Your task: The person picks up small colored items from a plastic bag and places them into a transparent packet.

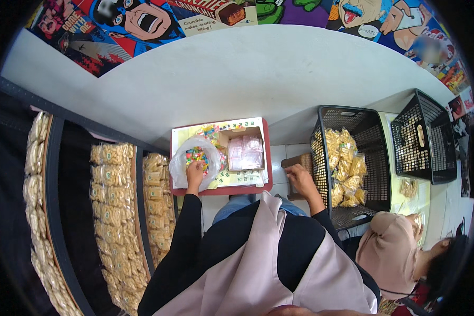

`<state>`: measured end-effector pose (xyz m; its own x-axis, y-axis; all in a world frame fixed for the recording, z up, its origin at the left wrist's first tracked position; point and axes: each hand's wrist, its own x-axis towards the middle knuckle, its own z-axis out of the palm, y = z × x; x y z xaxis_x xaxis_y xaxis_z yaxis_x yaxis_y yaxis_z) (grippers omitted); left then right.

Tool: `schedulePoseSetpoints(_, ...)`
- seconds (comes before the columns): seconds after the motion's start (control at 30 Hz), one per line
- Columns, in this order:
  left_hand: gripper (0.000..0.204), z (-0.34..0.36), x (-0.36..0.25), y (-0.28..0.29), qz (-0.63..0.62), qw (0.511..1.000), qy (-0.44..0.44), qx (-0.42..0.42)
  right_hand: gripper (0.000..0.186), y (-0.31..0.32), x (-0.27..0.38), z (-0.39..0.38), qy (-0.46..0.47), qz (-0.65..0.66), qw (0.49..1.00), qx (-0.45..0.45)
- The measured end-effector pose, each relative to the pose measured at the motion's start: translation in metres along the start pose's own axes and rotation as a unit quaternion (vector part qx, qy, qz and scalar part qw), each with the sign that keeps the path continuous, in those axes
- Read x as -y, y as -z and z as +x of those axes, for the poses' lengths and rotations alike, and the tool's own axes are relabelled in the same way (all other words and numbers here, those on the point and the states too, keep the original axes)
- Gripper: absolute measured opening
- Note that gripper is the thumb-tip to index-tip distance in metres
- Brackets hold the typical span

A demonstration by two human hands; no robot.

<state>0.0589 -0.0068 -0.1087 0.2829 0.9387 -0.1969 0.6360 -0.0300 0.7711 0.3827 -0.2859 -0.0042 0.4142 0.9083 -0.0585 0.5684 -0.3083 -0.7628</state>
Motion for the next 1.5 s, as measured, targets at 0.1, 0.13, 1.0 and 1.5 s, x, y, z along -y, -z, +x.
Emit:
schedulePoseSetpoints(0.1, 0.03, 0.016, -0.006, -0.002, 0.148, 0.985, -0.087, 0.005, 0.017, -0.014, 0.011, 0.001, 0.006, -0.008, 1.0, -0.014)
schedulePoseSetpoints(0.13, 0.032, 0.021, -0.01, -0.004, 0.159, 0.981, -0.112, 0.01, 0.017, -0.019, 0.015, -0.001, -0.006, -0.003, 1.0, -0.019)
schedulePoseSetpoints(1.0, 0.012, 0.022, -0.089, 0.028, -0.091, 0.967, -0.157, 0.179, 0.023, -0.084, 0.069, -0.007, -0.057, 0.144, 0.988, -0.026)
schedulePoseSetpoints(1.5, 0.012, -0.098, -0.14, -0.019, -0.223, 0.93, -0.053, 0.286, 0.019, -0.087, 0.078, 0.024, -0.031, 0.226, 0.958, 0.175)
